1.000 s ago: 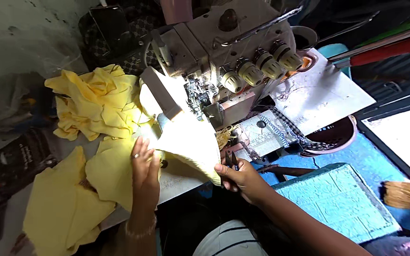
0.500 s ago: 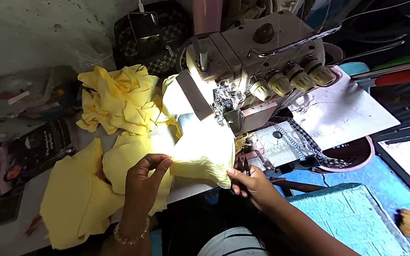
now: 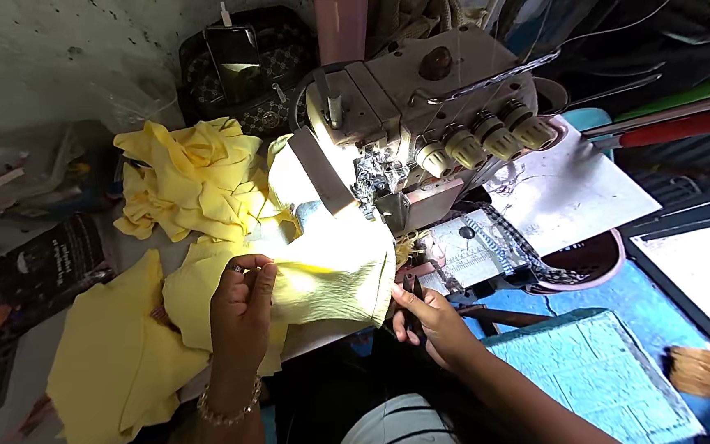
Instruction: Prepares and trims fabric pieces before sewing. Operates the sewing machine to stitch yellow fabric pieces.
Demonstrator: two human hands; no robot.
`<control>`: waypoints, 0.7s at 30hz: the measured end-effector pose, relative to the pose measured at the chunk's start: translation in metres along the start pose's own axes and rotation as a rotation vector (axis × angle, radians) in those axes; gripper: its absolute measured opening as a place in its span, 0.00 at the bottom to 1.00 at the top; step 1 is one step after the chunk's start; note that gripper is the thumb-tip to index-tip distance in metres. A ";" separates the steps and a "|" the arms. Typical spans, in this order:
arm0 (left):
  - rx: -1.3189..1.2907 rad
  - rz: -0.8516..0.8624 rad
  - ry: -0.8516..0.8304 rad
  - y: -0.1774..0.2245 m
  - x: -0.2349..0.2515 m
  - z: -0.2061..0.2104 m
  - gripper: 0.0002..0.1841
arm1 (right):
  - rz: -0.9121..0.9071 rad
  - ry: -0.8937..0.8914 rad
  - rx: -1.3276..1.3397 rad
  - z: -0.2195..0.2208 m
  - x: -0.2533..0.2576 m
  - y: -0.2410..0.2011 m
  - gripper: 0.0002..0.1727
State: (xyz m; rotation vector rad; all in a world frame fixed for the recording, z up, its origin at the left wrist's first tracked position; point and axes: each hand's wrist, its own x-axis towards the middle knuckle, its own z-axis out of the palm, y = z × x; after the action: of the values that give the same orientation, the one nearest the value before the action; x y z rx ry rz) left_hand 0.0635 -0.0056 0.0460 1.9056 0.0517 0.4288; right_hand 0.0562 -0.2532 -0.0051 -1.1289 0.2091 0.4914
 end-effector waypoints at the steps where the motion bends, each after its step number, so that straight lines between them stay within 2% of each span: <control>1: 0.002 -0.004 0.000 0.000 0.001 0.000 0.03 | 0.001 0.002 0.006 0.000 0.000 0.000 0.15; 6: 0.022 -0.025 0.027 0.000 0.007 -0.002 0.04 | 0.006 -0.001 0.031 0.001 0.000 -0.002 0.18; 9: 0.118 0.012 0.083 -0.004 0.017 -0.003 0.02 | 0.006 -0.003 0.036 0.000 0.000 -0.003 0.19; 13: 0.491 0.173 0.133 -0.007 0.027 -0.001 0.17 | -0.014 -0.006 0.044 0.001 0.001 0.000 0.17; 17: 0.567 0.341 -0.010 0.013 0.005 0.039 0.17 | 0.008 -0.018 0.030 0.004 0.002 -0.001 0.10; 21: 0.673 0.506 -0.093 0.011 -0.015 0.084 0.20 | 0.009 -0.076 -0.024 0.009 0.002 0.002 0.07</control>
State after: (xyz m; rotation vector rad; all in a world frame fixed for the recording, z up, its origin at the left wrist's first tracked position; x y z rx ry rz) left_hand 0.0747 -0.0879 0.0259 2.6049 -0.4036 0.7243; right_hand 0.0563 -0.2444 -0.0038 -1.1313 0.1425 0.5453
